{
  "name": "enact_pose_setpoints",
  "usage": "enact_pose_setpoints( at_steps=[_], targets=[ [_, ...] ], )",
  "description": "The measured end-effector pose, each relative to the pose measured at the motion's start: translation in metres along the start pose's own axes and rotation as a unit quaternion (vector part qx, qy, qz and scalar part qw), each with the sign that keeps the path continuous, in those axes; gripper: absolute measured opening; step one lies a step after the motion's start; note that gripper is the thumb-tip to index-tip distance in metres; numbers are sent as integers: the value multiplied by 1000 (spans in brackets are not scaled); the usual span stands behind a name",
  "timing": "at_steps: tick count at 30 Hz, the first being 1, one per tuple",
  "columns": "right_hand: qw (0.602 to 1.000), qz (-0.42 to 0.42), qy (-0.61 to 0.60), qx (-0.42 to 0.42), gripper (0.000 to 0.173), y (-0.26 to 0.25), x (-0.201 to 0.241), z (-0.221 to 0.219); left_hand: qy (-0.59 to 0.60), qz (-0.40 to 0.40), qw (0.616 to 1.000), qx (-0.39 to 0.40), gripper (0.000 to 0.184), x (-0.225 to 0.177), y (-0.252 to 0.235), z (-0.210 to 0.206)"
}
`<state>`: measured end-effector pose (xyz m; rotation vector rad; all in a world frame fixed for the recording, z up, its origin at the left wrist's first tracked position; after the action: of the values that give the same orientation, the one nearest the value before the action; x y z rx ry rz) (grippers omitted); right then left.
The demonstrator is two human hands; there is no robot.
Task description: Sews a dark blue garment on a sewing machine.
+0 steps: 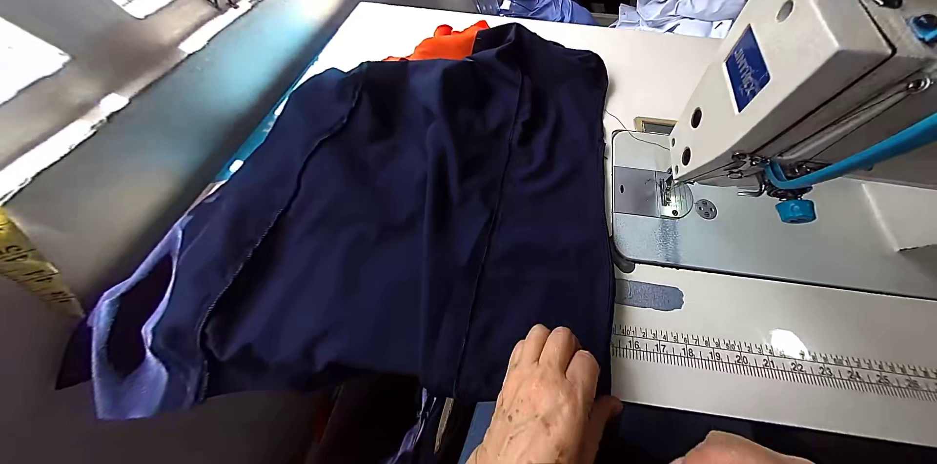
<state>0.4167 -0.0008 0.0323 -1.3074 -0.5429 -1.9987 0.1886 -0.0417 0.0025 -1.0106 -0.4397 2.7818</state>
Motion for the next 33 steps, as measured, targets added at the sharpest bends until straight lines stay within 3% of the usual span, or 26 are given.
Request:
enact_pose_setpoints(
  at_steps=[5, 9, 14, 19, 22, 25, 27, 29, 31, 33],
  targets=[
    [981, 123, 98, -112, 12, -24, -13, -13, 178, 7, 984, 31, 39, 20, -6, 20],
    [906, 279, 279, -153, 20, -47, -37, -42, 317, 100, 937, 106, 24, 33, -19, 44],
    [912, 262, 261, -176, 19, -39, -46, -44, 354, 209, 896, 164, 14, 34, -27, 59],
    [911, 237, 257, -218, 21, -50, -43, -11, 382, 292, 871, 105, 15, 34, -26, 54],
    [888, 256, 335, -182, 28, -78, -34, 1, 410, 301, 858, 77, 18, 33, -23, 51],
    [859, 315, 389, -107, 46, -113, -30, -7, 440, 289, 845, 94, 19, 34, -19, 55],
    [860, 355, 356, -85, 43, -134, -31, -16, 418, 241, 868, 118, 51, 37, -12, 60],
    [874, 374, 306, -62, 43, -152, -29, -18, 334, 158, 922, 117, 80, 43, -3, 65],
    [887, 367, 279, -19, 47, -165, -24, -12, 281, 103, 949, 101, 76, 50, 8, 73],
    [890, 361, 280, 4, 48, -176, -19, -3, 257, 93, 958, 87, 57, 57, 18, 83]
  ],
)
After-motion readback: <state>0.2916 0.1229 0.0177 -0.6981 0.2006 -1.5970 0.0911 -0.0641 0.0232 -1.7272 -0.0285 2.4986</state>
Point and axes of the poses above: each hand's wrist, its own y-axis away from the middle knuckle, its own z-axis out of the back of the hand, x = y × z, the point moved 1 cm from there along -y, towards the middle knuckle, and after that the axes turned 10 degrees about y, right-handed, at the moved point
